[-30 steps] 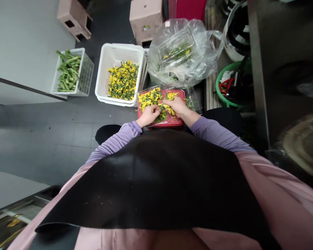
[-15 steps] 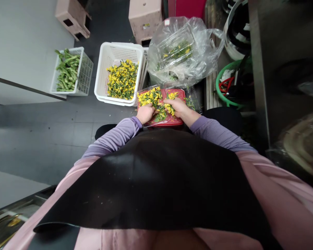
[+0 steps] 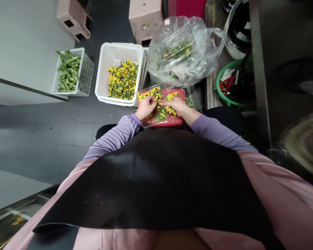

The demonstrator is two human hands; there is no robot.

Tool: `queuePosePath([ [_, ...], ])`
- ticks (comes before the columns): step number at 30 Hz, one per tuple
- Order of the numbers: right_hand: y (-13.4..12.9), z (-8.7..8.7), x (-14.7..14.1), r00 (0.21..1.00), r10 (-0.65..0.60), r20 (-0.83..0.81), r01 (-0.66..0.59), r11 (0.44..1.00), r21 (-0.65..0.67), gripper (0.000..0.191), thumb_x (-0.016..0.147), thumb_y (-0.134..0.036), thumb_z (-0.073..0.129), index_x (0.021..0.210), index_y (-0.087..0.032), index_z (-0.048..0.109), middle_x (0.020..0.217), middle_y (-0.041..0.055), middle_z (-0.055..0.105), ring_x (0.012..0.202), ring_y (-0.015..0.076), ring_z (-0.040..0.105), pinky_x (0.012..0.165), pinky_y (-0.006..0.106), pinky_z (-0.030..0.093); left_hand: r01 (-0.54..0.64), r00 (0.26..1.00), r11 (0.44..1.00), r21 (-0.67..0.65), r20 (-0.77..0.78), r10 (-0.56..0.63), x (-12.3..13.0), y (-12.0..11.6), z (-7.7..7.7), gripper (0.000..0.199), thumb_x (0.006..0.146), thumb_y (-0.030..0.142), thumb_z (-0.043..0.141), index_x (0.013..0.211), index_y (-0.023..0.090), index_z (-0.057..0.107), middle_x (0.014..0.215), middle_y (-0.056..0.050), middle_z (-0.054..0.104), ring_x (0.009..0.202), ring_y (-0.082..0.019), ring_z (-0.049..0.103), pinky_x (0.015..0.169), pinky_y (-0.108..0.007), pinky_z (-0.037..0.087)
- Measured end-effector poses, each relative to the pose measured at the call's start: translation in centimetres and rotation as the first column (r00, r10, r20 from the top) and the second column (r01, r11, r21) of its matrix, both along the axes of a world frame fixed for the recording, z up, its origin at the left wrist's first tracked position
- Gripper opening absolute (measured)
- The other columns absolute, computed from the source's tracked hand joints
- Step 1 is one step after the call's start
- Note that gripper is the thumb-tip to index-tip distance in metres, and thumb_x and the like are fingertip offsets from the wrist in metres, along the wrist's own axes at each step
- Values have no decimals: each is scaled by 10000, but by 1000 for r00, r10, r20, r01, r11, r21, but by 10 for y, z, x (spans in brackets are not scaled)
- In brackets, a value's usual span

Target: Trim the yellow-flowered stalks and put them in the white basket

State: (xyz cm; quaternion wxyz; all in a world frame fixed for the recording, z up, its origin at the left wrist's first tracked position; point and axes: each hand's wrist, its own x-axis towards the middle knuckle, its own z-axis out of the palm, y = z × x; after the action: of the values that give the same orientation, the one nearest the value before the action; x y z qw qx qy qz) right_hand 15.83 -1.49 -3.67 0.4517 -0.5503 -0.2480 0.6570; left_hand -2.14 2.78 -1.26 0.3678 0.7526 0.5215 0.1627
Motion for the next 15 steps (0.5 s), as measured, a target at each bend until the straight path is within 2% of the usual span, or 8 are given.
queuePosePath([
  [1,-1,0,-1,999,40,18,-41,999,31,230,630,-120,852,835,-153,752,843,40,781,882,208,742,988,406,571,-61,991,991,-118,110,74,-1,-2,5,118,860,107,595,766,178,597,633,4,604,605,-140,574,648,-273,489],
  [3,-5,1,-2,988,146,53,-149,986,69,273,607,-136,877,852,-156,760,880,46,789,929,221,746,1025,422,552,-100,941,937,-335,273,198,-1,-9,13,128,855,111,591,746,175,571,608,22,603,513,-104,532,569,-245,480],
  [5,-8,2,-2,966,230,115,-241,966,93,291,595,-177,902,847,-158,757,877,45,784,929,235,743,1011,436,554,-98,884,881,-462,366,290,0,-17,18,120,832,105,614,744,168,561,647,21,645,475,-75,525,531,-219,476],
  [7,-10,3,-1,940,275,200,-302,946,119,298,601,-208,905,852,-153,755,876,46,778,917,239,734,984,433,556,-94,850,853,-513,406,337,1,-24,20,133,807,92,646,740,163,556,668,24,666,465,-59,536,519,-200,476],
  [9,-12,5,0,909,299,291,-349,927,137,276,631,-222,878,864,-145,753,876,47,772,895,234,720,944,413,557,-85,846,845,-528,410,342,2,-29,20,134,802,77,665,752,160,572,633,38,650,462,-61,547,518,-194,479],
  [15,-13,8,1,762,376,528,-503,856,116,182,694,-232,805,828,-131,734,770,21,724,760,192,660,780,322,520,-44,931,838,-544,282,232,-3,-28,19,127,864,78,694,770,138,633,503,48,590,408,-73,529,484,-194,458],
])
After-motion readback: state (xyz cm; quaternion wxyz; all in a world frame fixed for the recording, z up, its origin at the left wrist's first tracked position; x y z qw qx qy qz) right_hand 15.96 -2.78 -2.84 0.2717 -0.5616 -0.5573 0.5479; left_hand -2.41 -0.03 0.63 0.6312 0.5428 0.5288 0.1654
